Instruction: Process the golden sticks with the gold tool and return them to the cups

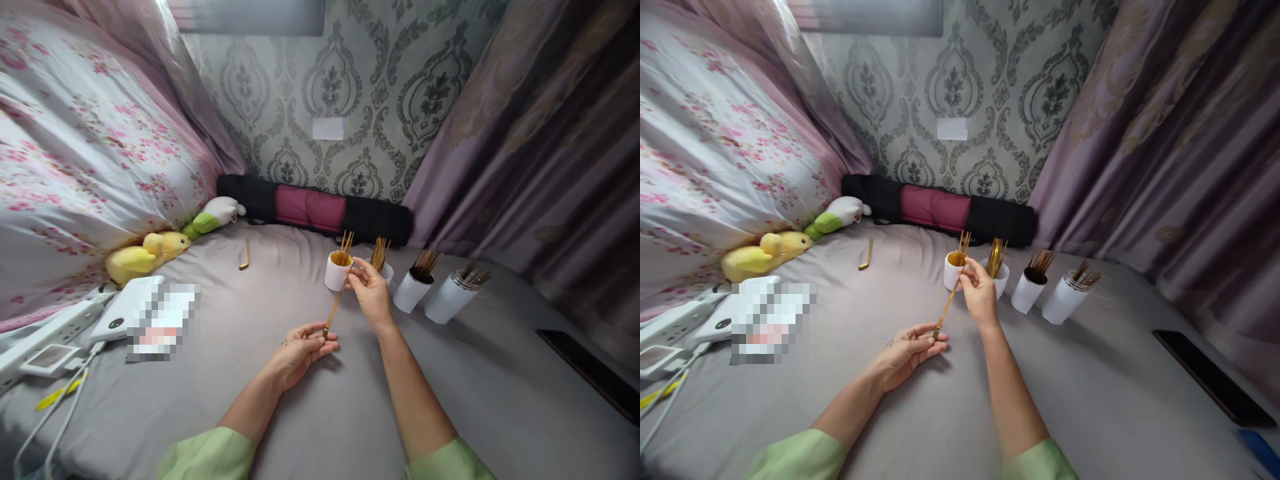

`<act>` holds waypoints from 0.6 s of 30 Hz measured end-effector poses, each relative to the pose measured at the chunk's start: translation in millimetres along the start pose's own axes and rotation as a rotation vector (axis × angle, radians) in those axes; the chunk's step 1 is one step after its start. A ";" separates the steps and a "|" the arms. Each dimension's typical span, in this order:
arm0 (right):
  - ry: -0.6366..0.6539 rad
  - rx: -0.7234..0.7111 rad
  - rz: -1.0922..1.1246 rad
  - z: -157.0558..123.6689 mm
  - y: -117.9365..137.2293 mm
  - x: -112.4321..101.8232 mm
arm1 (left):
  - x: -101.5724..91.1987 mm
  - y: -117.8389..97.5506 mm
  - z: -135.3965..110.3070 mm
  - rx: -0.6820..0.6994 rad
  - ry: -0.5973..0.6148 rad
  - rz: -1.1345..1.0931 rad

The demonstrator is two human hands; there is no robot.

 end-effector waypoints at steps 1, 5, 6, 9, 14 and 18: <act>-0.006 -0.005 -0.007 0.1 0.8 -1.3 | 0.3 -0.3 -0.3 0.001 -0.002 -0.001; -0.029 -0.007 -0.068 0.7 2.8 -6.0 | 1.8 -2.3 -1.8 0.000 -0.014 -0.001; -0.033 -0.006 -0.084 1.0 3.4 -6.7 | 2.0 -2.8 -2.0 0.001 -0.015 -0.003; -0.043 -0.002 -0.115 2.3 5.8 -7.2 | 1.3 -3.1 -2.1 0.007 -0.016 -0.018; -0.068 0.003 -0.154 5.0 10.9 -5.3 | -1.5 -1.7 -0.9 0.015 0.003 -0.046; -0.071 -0.013 -0.189 7.5 14.2 -3.5 | -2.6 -1.5 0.3 0.028 0.030 -0.054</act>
Point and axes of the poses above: each hand's wrist, its own z-axis towards the middle knuckle, its own x-axis out of the palm, y = z × x, the point moved 5 cm from there along z, towards the middle knuckle, and after that the axes turned 5 degrees about y, right-handed, at the moved point
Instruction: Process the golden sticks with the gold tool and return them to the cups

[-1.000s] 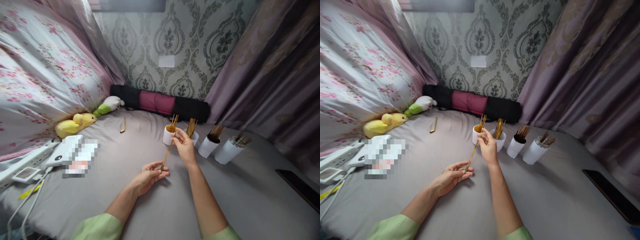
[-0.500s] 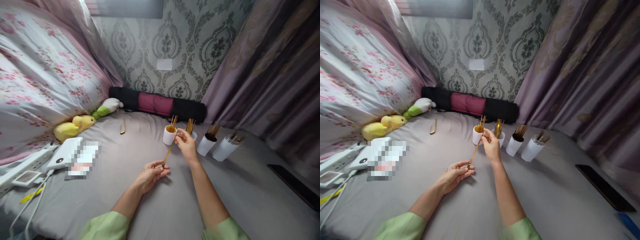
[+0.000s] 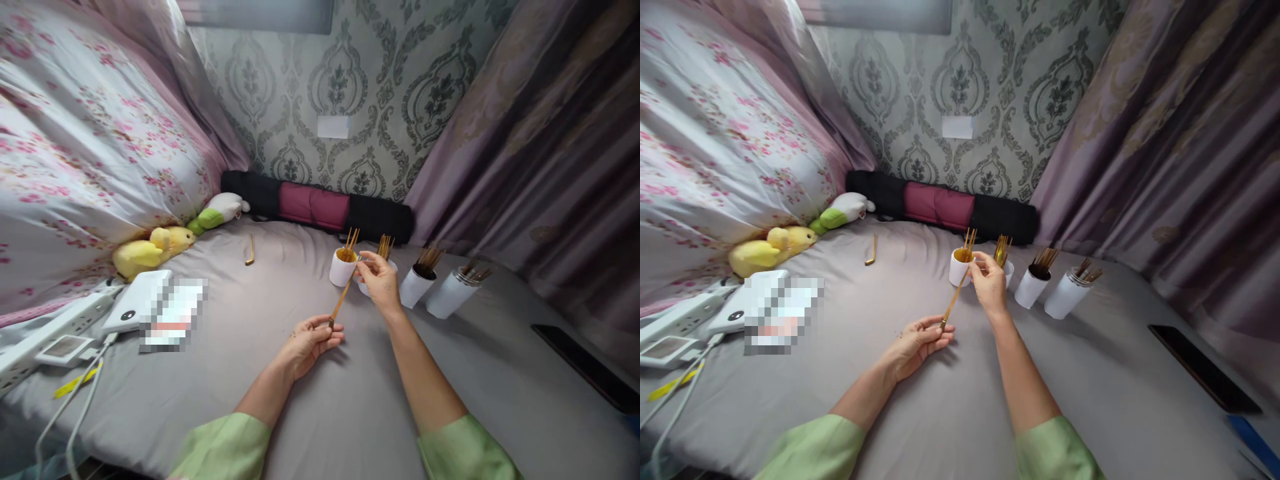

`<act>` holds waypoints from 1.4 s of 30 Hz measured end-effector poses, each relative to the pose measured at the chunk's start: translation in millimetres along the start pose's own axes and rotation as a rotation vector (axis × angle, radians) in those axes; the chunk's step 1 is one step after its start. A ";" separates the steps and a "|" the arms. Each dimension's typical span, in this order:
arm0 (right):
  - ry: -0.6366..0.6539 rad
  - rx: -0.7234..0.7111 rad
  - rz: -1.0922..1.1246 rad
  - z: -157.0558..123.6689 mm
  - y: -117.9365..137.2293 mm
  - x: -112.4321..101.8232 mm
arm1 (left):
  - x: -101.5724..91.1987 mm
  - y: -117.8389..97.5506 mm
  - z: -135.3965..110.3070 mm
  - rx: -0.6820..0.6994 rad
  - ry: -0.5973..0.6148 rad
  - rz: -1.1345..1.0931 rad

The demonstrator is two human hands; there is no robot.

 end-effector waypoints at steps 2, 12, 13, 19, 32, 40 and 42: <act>0.001 -0.004 0.000 1.1 1.0 0.3 | 0.2 0.0 0.3 0.000 0.003 -0.001; 0.012 0.010 0.045 5.1 -1.0 0.7 | 0.6 -0.2 0.3 -0.021 -0.016 -0.008; 0.011 0.014 0.051 5.5 -1.6 0.4 | 0.7 -0.5 0.1 -0.020 -0.016 -0.012; -0.034 0.025 0.072 10.9 0.3 -8.1 | 0.4 -2.1 -0.3 -0.033 -0.025 -0.040; -0.190 -0.057 0.071 39.1 22.0 -46.9 | -9.1 -6.9 2.0 -0.051 -0.039 -0.198; -0.314 -0.137 0.036 56.1 31.9 -66.9 | -12.2 -5.9 4.2 -0.078 -0.006 -0.292; -0.350 -0.160 0.023 60.4 35.6 -70.4 | -12.0 -5.9 4.4 -0.083 -0.008 -0.306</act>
Point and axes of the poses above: each hand's wrist, its own z-axis towards the middle knuckle, its own x-axis out of the palm, y = z × x, the point moved 5 cm from there along z, towards the middle knuckle, and after that the axes turned 5 degrees about y, right-handed, at the moved point
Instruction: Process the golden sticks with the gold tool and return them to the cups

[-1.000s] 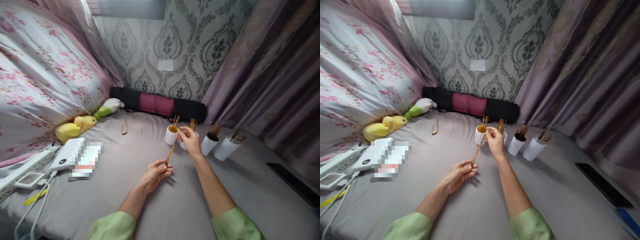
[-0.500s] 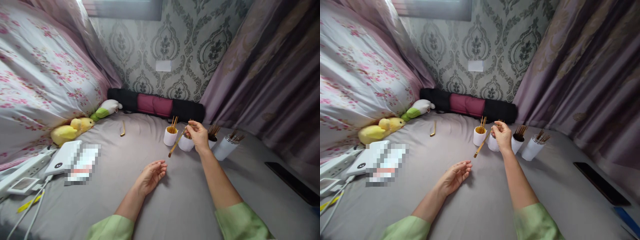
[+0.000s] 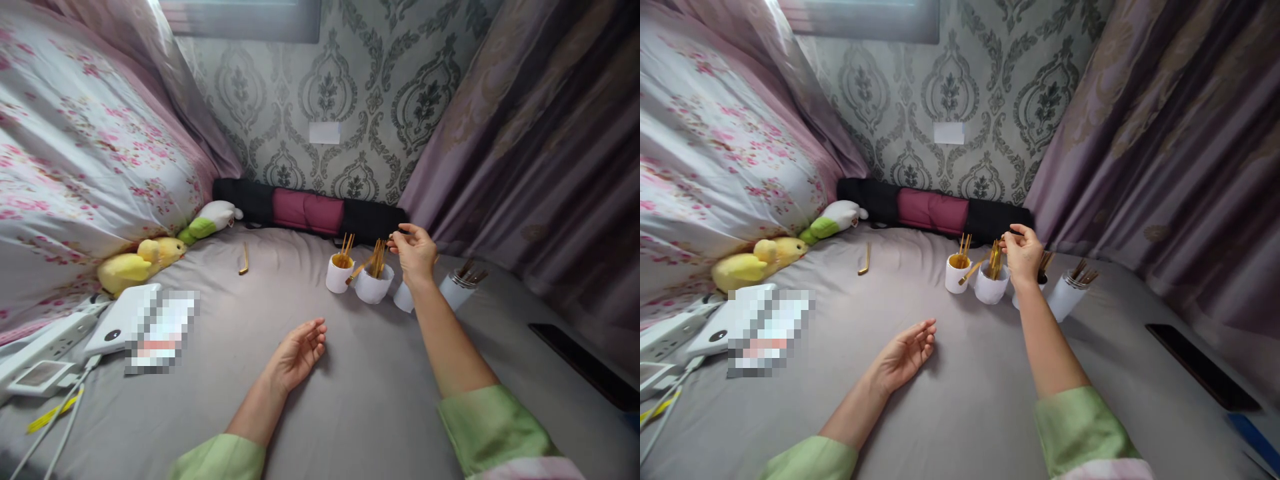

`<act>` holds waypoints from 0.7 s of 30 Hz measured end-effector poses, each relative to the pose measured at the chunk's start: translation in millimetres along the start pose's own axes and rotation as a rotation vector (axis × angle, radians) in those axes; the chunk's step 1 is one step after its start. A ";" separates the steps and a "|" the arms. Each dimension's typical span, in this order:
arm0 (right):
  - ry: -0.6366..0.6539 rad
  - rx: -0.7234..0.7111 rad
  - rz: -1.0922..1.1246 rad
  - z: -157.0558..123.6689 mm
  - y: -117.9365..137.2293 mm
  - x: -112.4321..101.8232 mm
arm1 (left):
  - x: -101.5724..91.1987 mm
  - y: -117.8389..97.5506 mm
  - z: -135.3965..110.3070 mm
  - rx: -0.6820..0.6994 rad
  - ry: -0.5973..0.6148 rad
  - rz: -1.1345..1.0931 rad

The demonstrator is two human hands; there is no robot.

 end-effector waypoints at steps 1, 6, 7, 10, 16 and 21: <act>-0.018 -0.010 -0.004 2.6 1.4 -0.4 | 0.0 -0.1 0.1 -0.001 -0.005 -0.006; -0.070 -0.048 -0.007 13.5 4.1 0.7 | 0.0 -0.9 0.8 -0.009 -0.029 -0.022; -0.073 -0.060 -0.015 15.3 4.1 1.4 | 0.1 -1.1 0.9 -0.009 -0.027 -0.025; -0.077 -0.111 -0.050 19.5 4.2 3.9 | -0.2 -1.6 1.2 -0.007 -0.021 -0.028; -0.040 -0.188 -0.112 22.9 6.2 17.4 | -2.4 -0.9 2.3 -0.009 -0.013 -0.037; 0.015 -0.205 -0.185 21.3 7.0 33.4 | -2.5 -0.1 1.7 -0.009 -0.008 -0.037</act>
Point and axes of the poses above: each hand's wrist, its own z-axis towards the middle knuckle, its own x-axis out of the palm, y = z × x, the point moved 5 cm from there along z, towards the middle knuckle, and after that the axes turned 5 degrees about y, right-handed, at the moved point
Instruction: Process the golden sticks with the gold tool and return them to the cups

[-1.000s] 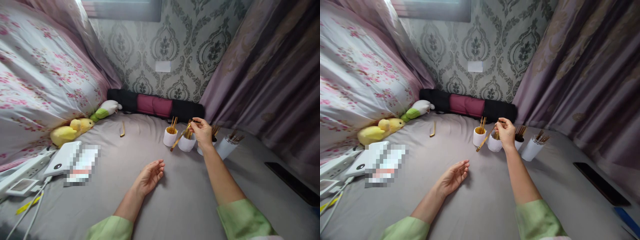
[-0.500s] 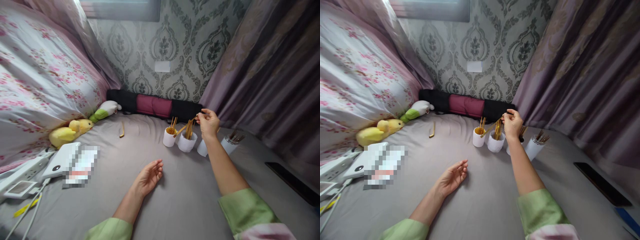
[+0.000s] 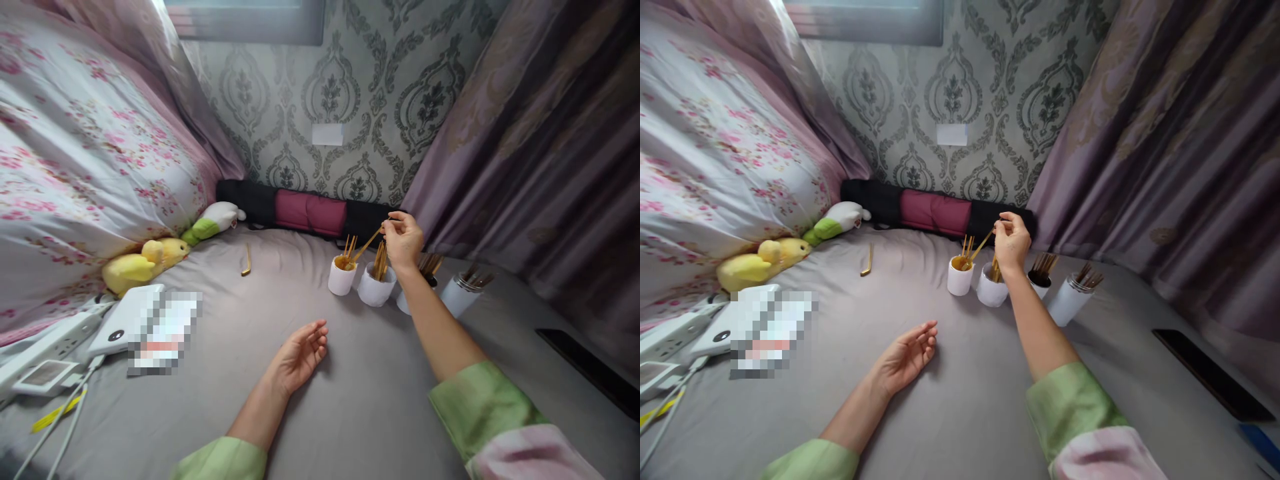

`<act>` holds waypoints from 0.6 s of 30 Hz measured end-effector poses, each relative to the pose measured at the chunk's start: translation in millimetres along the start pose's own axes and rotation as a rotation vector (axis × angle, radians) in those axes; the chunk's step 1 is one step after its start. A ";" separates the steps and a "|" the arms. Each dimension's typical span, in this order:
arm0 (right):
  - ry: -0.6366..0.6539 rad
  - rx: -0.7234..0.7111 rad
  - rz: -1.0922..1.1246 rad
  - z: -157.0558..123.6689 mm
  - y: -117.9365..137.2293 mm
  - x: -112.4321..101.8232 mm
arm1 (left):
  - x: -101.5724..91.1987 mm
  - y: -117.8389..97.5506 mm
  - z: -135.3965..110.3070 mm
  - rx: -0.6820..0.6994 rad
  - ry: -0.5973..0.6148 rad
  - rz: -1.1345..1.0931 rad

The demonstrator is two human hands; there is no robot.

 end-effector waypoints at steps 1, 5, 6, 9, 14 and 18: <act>0.015 -0.001 -0.008 -0.5 0.0 3.3 | 0.2 0.0 -0.1 0.001 0.001 0.000; 0.072 -0.011 -0.030 -2.8 -1.6 16.3 | 0.9 0.0 0.1 0.001 0.006 -0.002; 0.085 -0.013 -0.037 -3.5 -2.4 19.5 | 0.8 0.1 0.3 -0.001 0.007 -0.003; 0.121 -0.016 -0.060 -5.2 -5.0 28.2 | 0.7 0.0 0.9 -0.003 0.008 -0.005; 0.212 -0.017 -0.084 -7.0 -8.3 41.5 | 1.0 -0.8 1.4 0.001 0.007 0.000; 0.283 0.002 -0.086 -8.5 -10.1 52.3 | 0.1 -0.8 1.9 0.000 0.006 0.001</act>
Point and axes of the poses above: each hand's wrist, its own z-axis towards the middle knuckle, its own x-axis out of the palm, y = z × x, the point moved 5 cm from there along z, towards the middle knuckle, and after that the axes turned 5 degrees about y, right-handed, at the moved point
